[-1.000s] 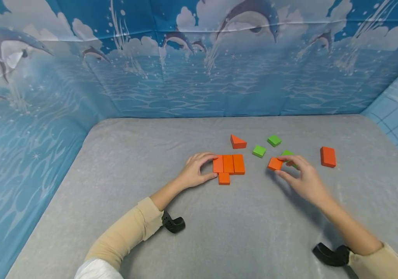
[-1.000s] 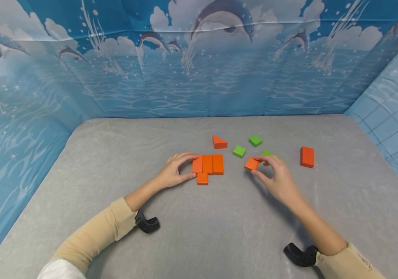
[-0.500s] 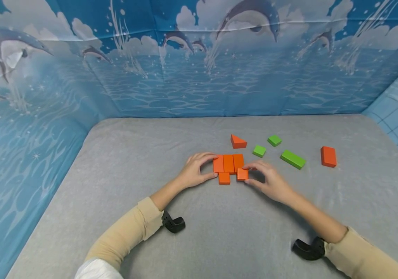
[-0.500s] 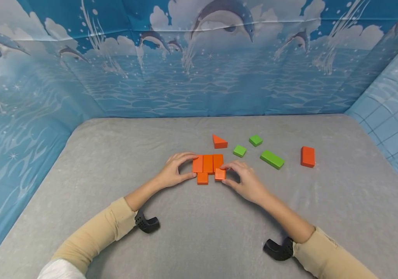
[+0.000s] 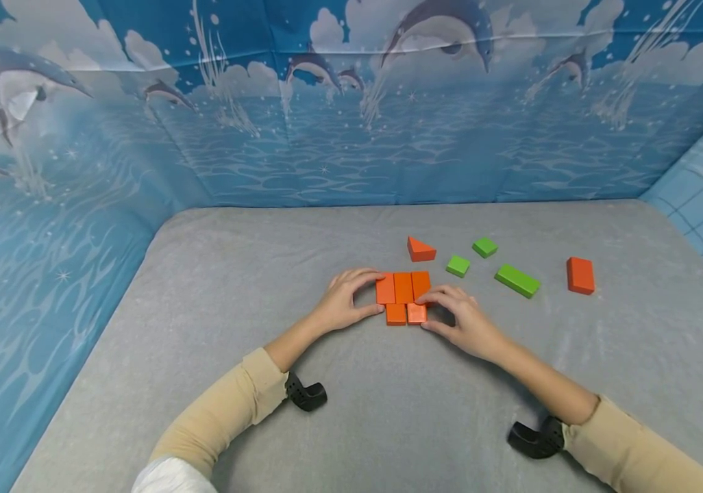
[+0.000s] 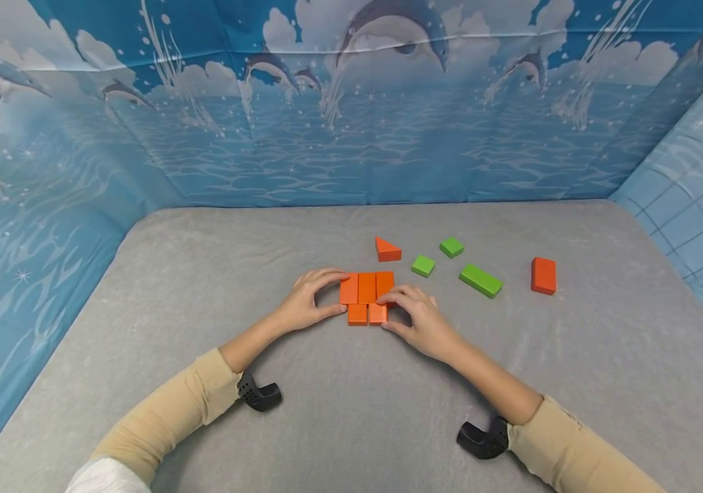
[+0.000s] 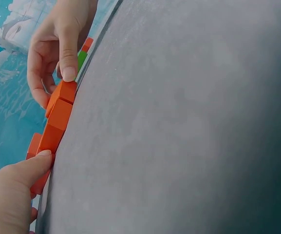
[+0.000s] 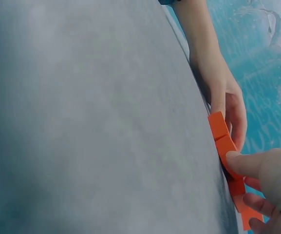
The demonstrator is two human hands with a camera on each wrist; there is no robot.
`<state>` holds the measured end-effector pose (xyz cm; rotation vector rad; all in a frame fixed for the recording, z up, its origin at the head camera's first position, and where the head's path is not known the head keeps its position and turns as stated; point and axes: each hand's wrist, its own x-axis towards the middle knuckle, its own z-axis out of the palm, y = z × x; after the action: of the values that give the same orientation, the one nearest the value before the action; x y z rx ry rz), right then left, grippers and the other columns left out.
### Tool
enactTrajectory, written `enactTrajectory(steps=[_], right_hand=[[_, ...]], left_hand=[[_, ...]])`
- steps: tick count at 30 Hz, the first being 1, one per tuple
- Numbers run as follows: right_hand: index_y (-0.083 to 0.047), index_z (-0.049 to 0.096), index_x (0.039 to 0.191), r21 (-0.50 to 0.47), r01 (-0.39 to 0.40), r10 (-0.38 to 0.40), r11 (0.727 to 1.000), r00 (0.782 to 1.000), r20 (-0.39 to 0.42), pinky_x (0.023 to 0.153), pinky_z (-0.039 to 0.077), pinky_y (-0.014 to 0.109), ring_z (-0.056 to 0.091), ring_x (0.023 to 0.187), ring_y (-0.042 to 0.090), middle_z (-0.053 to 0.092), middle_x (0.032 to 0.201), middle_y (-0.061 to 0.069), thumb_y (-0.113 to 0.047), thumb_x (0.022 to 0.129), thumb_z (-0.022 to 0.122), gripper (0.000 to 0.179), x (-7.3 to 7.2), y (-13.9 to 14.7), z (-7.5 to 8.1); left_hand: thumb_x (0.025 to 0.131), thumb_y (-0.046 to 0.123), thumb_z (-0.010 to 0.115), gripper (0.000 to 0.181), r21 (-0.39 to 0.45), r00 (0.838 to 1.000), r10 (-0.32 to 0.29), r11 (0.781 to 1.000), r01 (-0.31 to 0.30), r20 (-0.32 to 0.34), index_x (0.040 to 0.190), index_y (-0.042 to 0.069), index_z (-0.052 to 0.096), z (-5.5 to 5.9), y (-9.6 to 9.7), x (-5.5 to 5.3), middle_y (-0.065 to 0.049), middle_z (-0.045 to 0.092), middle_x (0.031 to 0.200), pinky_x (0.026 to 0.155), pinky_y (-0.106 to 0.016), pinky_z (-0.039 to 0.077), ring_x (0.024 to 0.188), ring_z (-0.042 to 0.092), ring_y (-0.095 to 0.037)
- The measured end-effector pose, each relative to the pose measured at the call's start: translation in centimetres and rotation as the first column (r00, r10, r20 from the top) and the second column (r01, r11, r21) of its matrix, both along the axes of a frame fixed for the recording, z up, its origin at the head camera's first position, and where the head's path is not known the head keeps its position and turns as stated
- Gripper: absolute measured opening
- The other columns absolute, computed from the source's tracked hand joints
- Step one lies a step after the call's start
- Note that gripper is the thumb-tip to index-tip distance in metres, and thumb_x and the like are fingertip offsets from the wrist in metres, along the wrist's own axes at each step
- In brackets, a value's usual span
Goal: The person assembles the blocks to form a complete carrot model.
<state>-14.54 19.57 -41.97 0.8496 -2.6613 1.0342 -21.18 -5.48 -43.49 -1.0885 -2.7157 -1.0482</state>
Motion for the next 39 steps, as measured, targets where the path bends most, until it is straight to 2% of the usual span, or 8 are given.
enactTrajectory(steps=[16,22,25,28,31,35,39], right_hand=[[-0.008,0.064,0.107,0.039,0.018,-0.015,0.999,0.998,-0.059,0.074,0.03,0.037,0.048,0.103,0.025,0.054,0.108,0.007,-0.008,0.074,0.075,0.035,-0.1,-0.3,-0.3],[-0.004,0.064,0.106,-0.052,0.009,-0.014,0.999,0.995,-0.102,0.072,0.028,0.036,0.051,0.099,0.026,0.057,0.105,0.009,-0.005,0.069,0.078,0.04,-0.4,0.4,0.3],[0.0,0.062,0.107,-0.093,0.062,-0.074,0.994,0.988,-0.136,0.073,0.032,0.039,0.052,0.094,0.029,0.058,0.106,0.012,-0.001,0.069,0.077,0.041,-0.9,1.9,1.1],[0.002,0.06,0.11,-0.117,0.164,-0.18,0.98,0.973,-0.145,0.075,0.036,0.043,0.051,0.092,0.03,0.056,0.106,0.016,0.003,0.071,0.074,0.042,-1.6,4.1,2.0],[0.005,0.058,0.114,-0.136,0.285,-0.301,0.949,0.948,-0.109,0.077,0.035,0.046,0.048,0.093,0.033,0.054,0.106,0.02,0.003,0.075,0.071,0.042,-1.9,6.8,2.5],[0.005,0.055,0.118,-0.142,0.432,-0.443,0.891,0.894,-0.062,0.077,0.033,0.045,0.046,0.095,0.035,0.053,0.107,0.023,-0.003,0.081,0.068,0.04,-2.0,10.2,2.6],[0.006,0.054,0.119,-0.143,0.528,-0.538,0.837,0.842,-0.046,0.078,0.033,0.042,0.045,0.095,0.036,0.051,0.109,0.025,-0.006,0.084,0.065,0.039,-1.9,12.9,2.2]], left_hand=[[0.081,0.032,0.07,0.054,0.021,1.0,-0.009,1.0,0.009,-0.008,0.129,0.015,0.052,-0.1,-0.1,0.0,-0.004,0.047,0.133,0.102,-0.049,0.024,0.124,0.038,-0.022],[0.08,0.032,0.07,0.055,0.008,1.0,-0.007,1.0,0.007,-0.015,0.13,0.016,0.052,-0.1,-0.1,0.0,-0.004,0.047,0.133,0.102,-0.049,0.023,0.124,0.038,-0.022],[0.08,0.032,0.07,0.055,0.002,1.0,-0.005,1.0,0.005,-0.017,0.13,0.016,0.052,-0.2,0.0,0.0,-0.004,0.047,0.134,0.102,-0.049,0.023,0.124,0.038,-0.022],[0.08,0.032,0.07,0.056,0.007,1.0,-0.004,1.0,0.004,-0.018,0.13,0.016,0.051,-0.2,0.0,0.1,-0.004,0.047,0.133,0.102,-0.05,0.023,0.125,0.038,-0.022],[0.08,0.032,0.07,0.056,0.007,1.0,-0.005,1.0,0.005,-0.014,0.13,0.016,0.051,-0.2,0.0,0.2,-0.004,0.047,0.133,0.102,-0.049,0.023,0.125,0.038,-0.022],[0.08,0.032,0.07,0.055,0.002,1.0,-0.005,1.0,0.005,-0.007,0.13,0.016,0.051,-0.2,0.0,0.2,-0.004,0.047,0.133,0.103,-0.049,0.022,0.125,0.038,-0.022],[0.081,0.031,0.07,0.055,0.007,1.0,-0.005,1.0,0.005,-0.001,0.13,0.015,0.052,-0.2,0.0,0.1,-0.004,0.047,0.133,0.103,-0.049,0.022,0.125,0.038,-0.022]])
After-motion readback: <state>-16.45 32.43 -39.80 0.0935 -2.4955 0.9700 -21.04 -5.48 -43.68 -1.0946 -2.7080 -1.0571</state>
